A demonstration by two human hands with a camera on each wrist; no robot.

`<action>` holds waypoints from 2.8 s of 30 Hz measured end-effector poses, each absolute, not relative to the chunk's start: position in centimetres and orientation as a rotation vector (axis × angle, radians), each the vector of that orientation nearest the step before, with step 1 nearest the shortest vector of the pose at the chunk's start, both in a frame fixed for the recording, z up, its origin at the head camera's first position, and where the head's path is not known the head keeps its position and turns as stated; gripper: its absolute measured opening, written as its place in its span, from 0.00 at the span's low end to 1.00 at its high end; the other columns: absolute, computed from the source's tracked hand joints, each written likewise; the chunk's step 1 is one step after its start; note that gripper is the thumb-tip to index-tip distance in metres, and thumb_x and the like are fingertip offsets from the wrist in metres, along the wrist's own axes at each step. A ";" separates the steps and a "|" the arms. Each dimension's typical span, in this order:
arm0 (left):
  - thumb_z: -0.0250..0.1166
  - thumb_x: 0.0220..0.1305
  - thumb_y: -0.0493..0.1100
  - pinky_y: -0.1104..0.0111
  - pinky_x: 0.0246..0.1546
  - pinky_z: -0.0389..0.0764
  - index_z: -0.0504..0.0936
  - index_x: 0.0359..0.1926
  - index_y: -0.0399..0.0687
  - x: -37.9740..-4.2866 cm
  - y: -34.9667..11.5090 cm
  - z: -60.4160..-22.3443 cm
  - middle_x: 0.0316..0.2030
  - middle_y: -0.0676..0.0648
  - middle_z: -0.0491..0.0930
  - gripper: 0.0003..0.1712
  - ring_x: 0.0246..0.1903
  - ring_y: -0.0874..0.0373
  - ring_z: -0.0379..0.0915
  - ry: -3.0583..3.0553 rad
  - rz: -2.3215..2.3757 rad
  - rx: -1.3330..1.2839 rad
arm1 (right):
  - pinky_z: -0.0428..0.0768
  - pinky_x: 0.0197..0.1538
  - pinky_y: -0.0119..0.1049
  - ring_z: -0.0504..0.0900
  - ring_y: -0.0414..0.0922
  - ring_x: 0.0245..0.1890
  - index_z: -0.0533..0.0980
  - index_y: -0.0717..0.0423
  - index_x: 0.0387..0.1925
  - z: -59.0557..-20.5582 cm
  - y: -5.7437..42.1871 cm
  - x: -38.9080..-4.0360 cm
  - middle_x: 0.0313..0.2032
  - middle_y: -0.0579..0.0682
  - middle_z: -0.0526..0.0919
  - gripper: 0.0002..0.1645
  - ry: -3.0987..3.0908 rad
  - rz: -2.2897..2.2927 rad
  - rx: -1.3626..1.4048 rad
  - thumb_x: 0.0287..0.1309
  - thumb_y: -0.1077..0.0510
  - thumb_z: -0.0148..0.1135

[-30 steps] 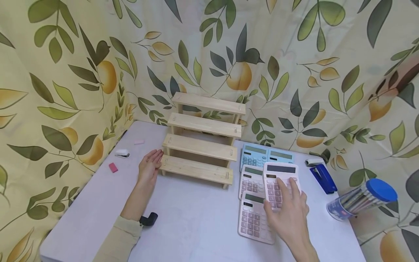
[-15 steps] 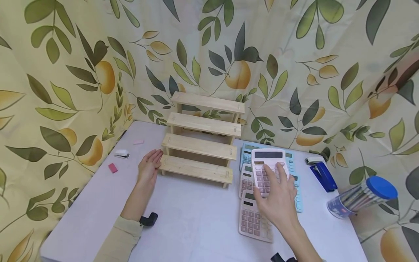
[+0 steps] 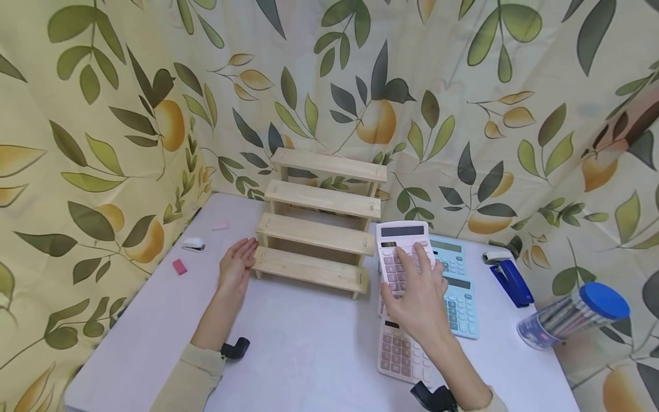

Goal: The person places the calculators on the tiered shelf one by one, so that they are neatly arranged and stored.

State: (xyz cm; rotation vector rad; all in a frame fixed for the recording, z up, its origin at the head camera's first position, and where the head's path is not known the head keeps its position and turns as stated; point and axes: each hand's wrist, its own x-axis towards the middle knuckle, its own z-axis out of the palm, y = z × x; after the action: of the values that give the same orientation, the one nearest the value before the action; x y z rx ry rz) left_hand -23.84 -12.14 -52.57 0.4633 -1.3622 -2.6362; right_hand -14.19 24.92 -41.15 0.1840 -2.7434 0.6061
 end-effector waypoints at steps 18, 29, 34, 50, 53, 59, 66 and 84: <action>0.42 0.63 0.13 0.61 0.77 0.64 0.54 0.75 0.25 -23.8 -12.1 -52.6 0.73 0.28 0.65 0.39 0.74 0.41 0.62 -1.359 -2.629 0.450 | 0.62 0.61 0.79 0.57 0.77 0.70 0.68 0.55 0.74 -39.5 21.6 -17.5 0.77 0.66 0.57 0.46 -2.681 0.623 0.292 0.56 0.51 0.72; 0.43 0.62 0.13 0.60 0.77 0.63 0.55 0.75 0.26 -23.6 -12.0 -52.9 0.72 0.28 0.65 0.39 0.74 0.40 0.61 -1.361 -2.628 0.447 | 0.59 0.62 0.84 0.54 0.84 0.70 0.68 0.54 0.73 -38.3 19.9 -19.7 0.77 0.66 0.58 0.45 -2.635 0.650 0.325 0.55 0.51 0.73; 0.43 0.60 0.12 0.60 0.77 0.63 0.55 0.74 0.25 -23.3 -12.1 -52.6 0.72 0.28 0.65 0.39 0.74 0.40 0.61 -1.349 -2.626 0.434 | 0.62 0.63 0.78 0.57 0.79 0.70 0.67 0.54 0.74 -37.6 18.8 -20.8 0.77 0.65 0.58 0.47 -2.632 0.656 0.322 0.55 0.49 0.73; 0.42 0.63 0.13 0.60 0.77 0.63 0.54 0.75 0.25 -23.7 -12.2 -52.7 0.73 0.27 0.63 0.38 0.75 0.40 0.60 -1.331 -2.647 0.416 | 0.69 0.58 0.72 0.62 0.76 0.68 0.67 0.52 0.74 -34.4 15.4 -24.4 0.77 0.63 0.59 0.47 -2.635 0.620 0.331 0.55 0.46 0.70; 0.42 0.63 0.13 0.60 0.77 0.63 0.54 0.75 0.24 -23.7 -12.2 -52.7 0.73 0.27 0.63 0.38 0.75 0.40 0.60 -1.334 -2.649 0.413 | 0.66 0.62 0.76 0.59 0.78 0.70 0.67 0.53 0.75 -34.0 14.6 -25.3 0.77 0.63 0.58 0.47 -2.654 0.623 0.329 0.55 0.45 0.70; 0.43 0.63 0.13 0.60 0.77 0.64 0.55 0.74 0.25 -23.6 -12.2 -52.6 0.72 0.27 0.64 0.38 0.75 0.40 0.61 -1.341 -2.645 0.423 | 0.65 0.62 0.75 0.61 0.78 0.68 0.67 0.54 0.74 -33.9 13.4 -27.1 0.77 0.64 0.58 0.47 -2.663 0.602 0.332 0.55 0.44 0.69; 0.42 0.62 0.13 0.59 0.77 0.63 0.54 0.75 0.24 -23.5 -12.2 -52.9 0.73 0.27 0.64 0.38 0.75 0.39 0.60 -1.326 -2.656 0.424 | 0.62 0.62 0.76 0.60 0.81 0.67 0.65 0.53 0.75 -33.8 12.3 -28.7 0.77 0.63 0.57 0.46 -2.689 0.625 0.318 0.58 0.43 0.66; 0.42 0.62 0.12 0.59 0.78 0.62 0.53 0.75 0.24 -23.4 -12.5 -52.8 0.73 0.27 0.63 0.39 0.75 0.39 0.60 -1.336 -2.664 0.439 | 0.69 0.59 0.74 0.62 0.81 0.66 0.65 0.53 0.74 -33.0 8.2 -32.9 0.76 0.64 0.60 0.45 -2.737 0.561 0.278 0.58 0.42 0.64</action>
State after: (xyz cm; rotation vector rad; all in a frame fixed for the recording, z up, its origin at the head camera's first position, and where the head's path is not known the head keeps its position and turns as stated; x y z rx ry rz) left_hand -23.38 -12.54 -52.78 0.4387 -1.3365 -2.6637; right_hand -32.92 8.20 -33.02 0.2783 -2.7373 0.5614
